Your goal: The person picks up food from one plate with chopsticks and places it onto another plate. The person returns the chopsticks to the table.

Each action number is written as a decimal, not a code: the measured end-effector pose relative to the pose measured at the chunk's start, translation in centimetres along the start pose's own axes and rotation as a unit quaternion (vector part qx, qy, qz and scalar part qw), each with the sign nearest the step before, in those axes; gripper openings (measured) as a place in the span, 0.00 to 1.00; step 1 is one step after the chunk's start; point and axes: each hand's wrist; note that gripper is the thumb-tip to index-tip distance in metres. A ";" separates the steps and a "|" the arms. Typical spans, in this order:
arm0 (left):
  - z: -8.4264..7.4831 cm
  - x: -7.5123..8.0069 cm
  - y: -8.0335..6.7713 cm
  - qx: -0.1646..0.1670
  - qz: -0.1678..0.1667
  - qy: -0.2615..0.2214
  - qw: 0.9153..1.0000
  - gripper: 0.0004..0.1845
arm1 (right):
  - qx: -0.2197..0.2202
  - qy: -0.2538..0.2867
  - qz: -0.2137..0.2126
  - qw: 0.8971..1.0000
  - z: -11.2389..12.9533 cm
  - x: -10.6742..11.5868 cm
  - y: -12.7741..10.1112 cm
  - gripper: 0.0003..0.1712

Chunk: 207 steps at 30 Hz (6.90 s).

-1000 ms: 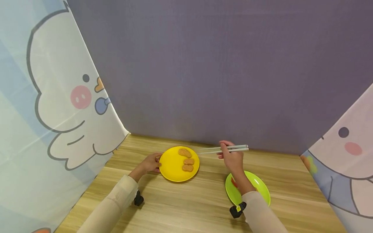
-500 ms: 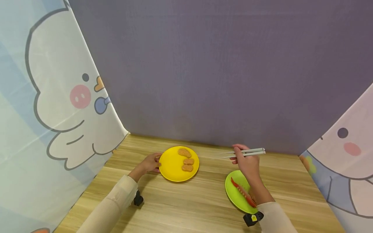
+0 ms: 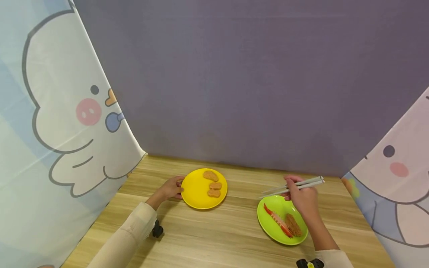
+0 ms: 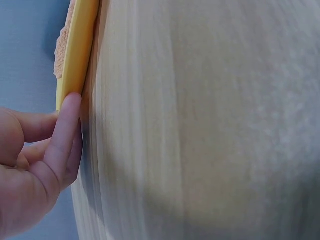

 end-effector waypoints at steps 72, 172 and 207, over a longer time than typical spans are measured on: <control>0.0 0.0 -0.1 0.011 0.000 -0.017 1.000 0.30 | -0.052 -0.090 -0.023 0.994 -3.5 4.0 -4.0 0.17; 0.4 0.1 0.3 0.002 0.004 -0.005 1.000 0.29 | -0.087 0.179 0.035 0.979 3.1 -19.3 1.4 0.14; 0.2 -0.1 0.1 0.011 0.000 -0.003 1.000 0.29 | -0.102 0.159 0.029 0.982 1.0 -21.4 1.7 0.19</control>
Point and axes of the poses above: each hand's wrist, its own y-axis towards the middle knuckle, its own x-axis out of the back of the hand, z = x × y, and after that the axes turned 2 degrees about -x, right-handed
